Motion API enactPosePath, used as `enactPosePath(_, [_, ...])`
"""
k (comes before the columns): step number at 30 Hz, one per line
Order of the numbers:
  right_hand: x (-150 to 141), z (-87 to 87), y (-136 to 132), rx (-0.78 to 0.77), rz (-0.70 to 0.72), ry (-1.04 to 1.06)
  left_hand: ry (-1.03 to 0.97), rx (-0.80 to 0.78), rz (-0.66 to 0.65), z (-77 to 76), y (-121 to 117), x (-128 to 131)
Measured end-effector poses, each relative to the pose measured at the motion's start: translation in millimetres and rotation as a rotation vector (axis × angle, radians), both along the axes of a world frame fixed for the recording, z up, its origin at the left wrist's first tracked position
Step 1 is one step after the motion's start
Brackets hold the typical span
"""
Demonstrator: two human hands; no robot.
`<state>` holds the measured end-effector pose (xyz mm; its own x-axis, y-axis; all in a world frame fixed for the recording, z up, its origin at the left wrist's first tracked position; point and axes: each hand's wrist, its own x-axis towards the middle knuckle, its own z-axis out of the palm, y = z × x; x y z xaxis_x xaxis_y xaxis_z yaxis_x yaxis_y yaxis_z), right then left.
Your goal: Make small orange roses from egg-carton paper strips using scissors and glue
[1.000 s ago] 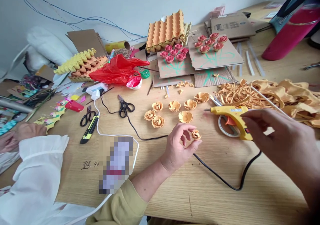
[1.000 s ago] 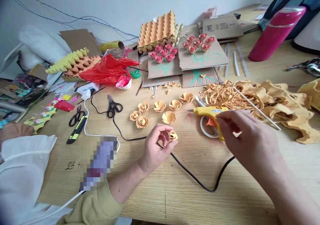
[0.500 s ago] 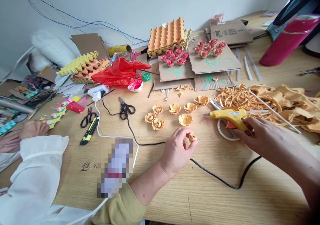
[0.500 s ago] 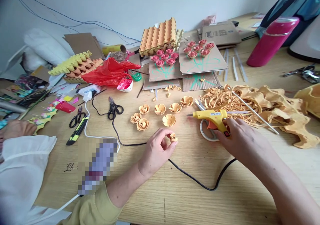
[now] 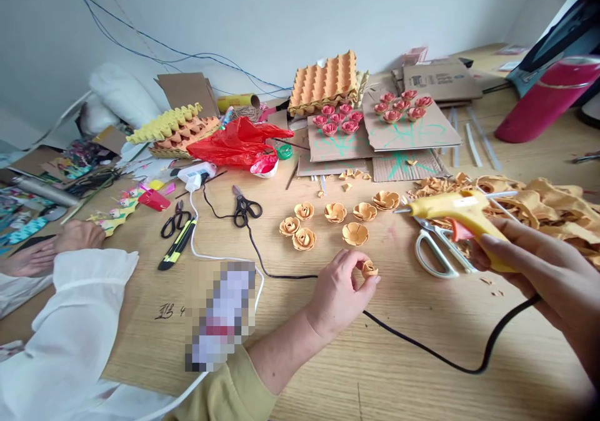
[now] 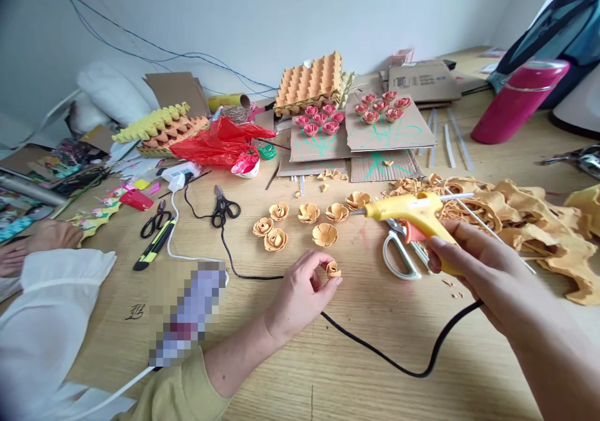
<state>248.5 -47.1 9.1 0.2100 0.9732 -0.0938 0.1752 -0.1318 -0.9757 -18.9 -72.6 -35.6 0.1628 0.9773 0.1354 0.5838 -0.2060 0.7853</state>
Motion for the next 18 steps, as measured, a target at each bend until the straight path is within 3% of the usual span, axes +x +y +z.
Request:
enactPosePath(4, [-10.6,7.4,-4.1,0.018,-0.034,0.454,-0.002,-0.02,-0.004,1.8,-0.8,0.4])
enactPosePath(7, [-14.6,12.3,-4.2,0.094,0.015,0.635,-0.002,-0.025,-0.009,2.8,-1.1,0.6])
enactPosePath(13, [-14.5,11.8,-7.7,0.152,0.052,0.543,-0.001,-0.033,-0.006,3.6,-0.4,0.7])
enactPosePath(18, [-10.4,-4.4,1.4,0.196,-0.157,0.332,-0.005,-0.037,-0.01,3.9,0.6,1.0])
